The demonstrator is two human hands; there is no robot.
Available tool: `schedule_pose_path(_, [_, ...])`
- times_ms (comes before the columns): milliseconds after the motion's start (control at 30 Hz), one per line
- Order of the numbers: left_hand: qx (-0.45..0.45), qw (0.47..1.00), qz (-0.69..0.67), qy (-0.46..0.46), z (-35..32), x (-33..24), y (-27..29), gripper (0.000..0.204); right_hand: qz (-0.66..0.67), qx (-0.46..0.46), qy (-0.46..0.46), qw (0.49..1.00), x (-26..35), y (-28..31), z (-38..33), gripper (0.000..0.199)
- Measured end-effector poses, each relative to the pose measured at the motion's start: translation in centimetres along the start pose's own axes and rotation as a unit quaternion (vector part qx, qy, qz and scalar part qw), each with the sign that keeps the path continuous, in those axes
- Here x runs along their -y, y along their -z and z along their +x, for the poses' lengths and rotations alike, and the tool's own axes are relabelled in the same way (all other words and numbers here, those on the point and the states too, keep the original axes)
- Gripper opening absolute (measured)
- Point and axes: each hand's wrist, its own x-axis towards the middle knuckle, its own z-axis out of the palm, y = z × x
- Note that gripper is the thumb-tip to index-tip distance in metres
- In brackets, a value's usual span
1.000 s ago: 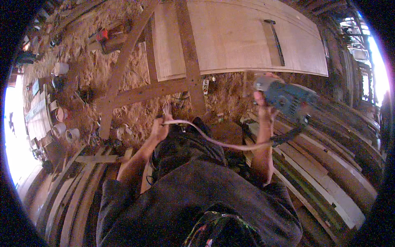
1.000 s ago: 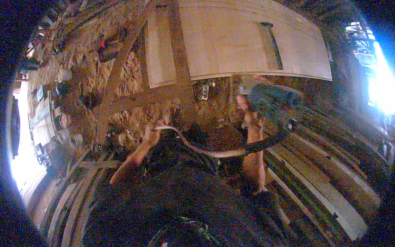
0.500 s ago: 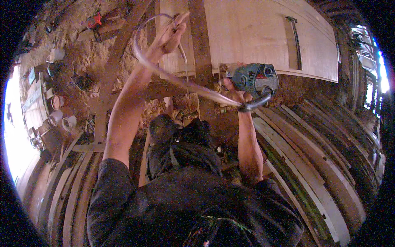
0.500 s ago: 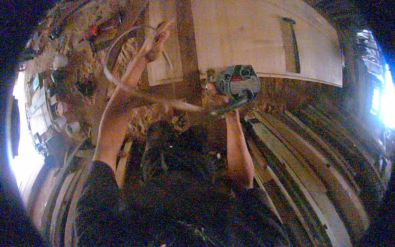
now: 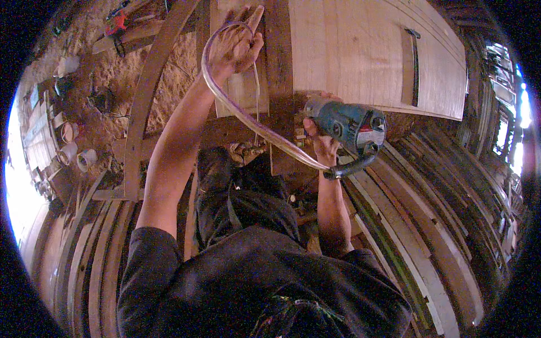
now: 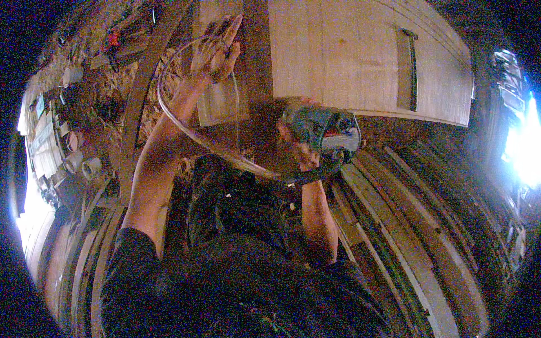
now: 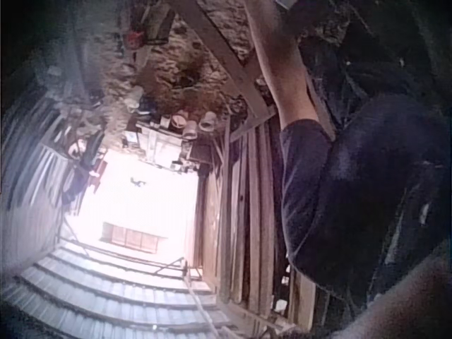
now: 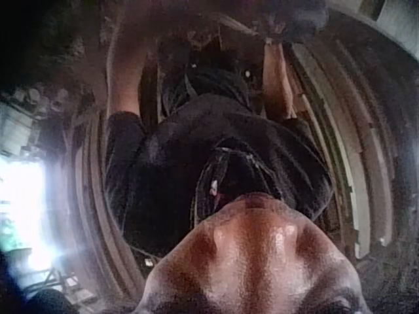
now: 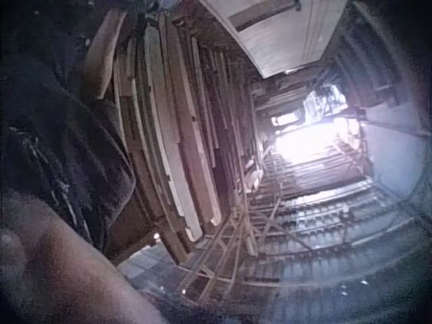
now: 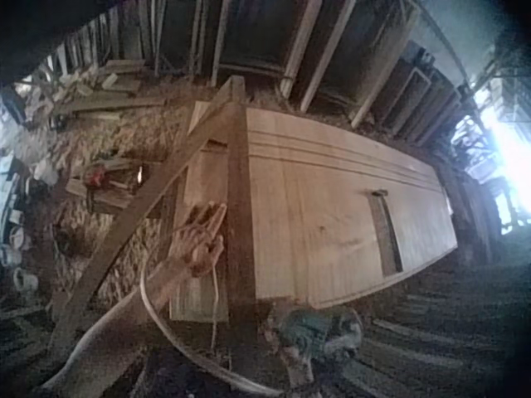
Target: The person marks a curved line on a large wooden panel using a pencil and a flexible batten. They then use a hammer to tap a wooden batten into place as a guide and operate a handheld router to cut along the marked curve.
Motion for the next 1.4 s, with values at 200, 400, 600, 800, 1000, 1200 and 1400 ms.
schedule_pose_path(200, [0.039, 0.993, 0.100, 0.039, -0.1, -2.7, 3.0, 0.065, -0.002, -0.003, -0.022, 1.000, 1.2, -0.2, 0.4, 0.085])
schedule_pose_path(400, [0.015, 0.987, 0.158, 0.013, -0.2, -2.4, 3.2, 0.063, -0.012, 0.003, -0.013, 1.000, 1.5, -1.0, 1.2, 0.085])
schedule_pose_path(600, [-0.014, 0.983, 0.183, -0.016, -0.5, -1.1, 2.0, 0.058, 0.037, -0.019, 0.005, 0.999, 0.6, -1.7, 0.7, 0.086])
schedule_pose_path(800, [0.014, 0.986, 0.168, 0.007, -0.4, -1.9, 3.2, 0.058, -0.032, -0.036, 0.004, 0.999, -1.3, -1.3, -0.3, 0.085])
schedule_pose_path(1000, [0.031, 0.989, 0.145, 0.013, -0.3, -1.4, 2.7, 0.057, -0.092, -0.062, 0.025, 0.994, -3.9, -1.5, -0.3, 0.083])
schedule_pose_path(1200, [0.016, 0.990, 0.143, 0.003, -0.3, -0.7, 2.4, 0.056, -0.133, -0.024, -0.033, 0.990, -3.0, -1.1, 1.0, 0.081])
schedule_pose_path(1400, [-0.016, 0.991, 0.129, -0.015, 0.0, -1.0, 2.5, 0.057, -0.354, 0.039, 0.178, 0.917, -0.5, -2.6, 3.6, 0.076])
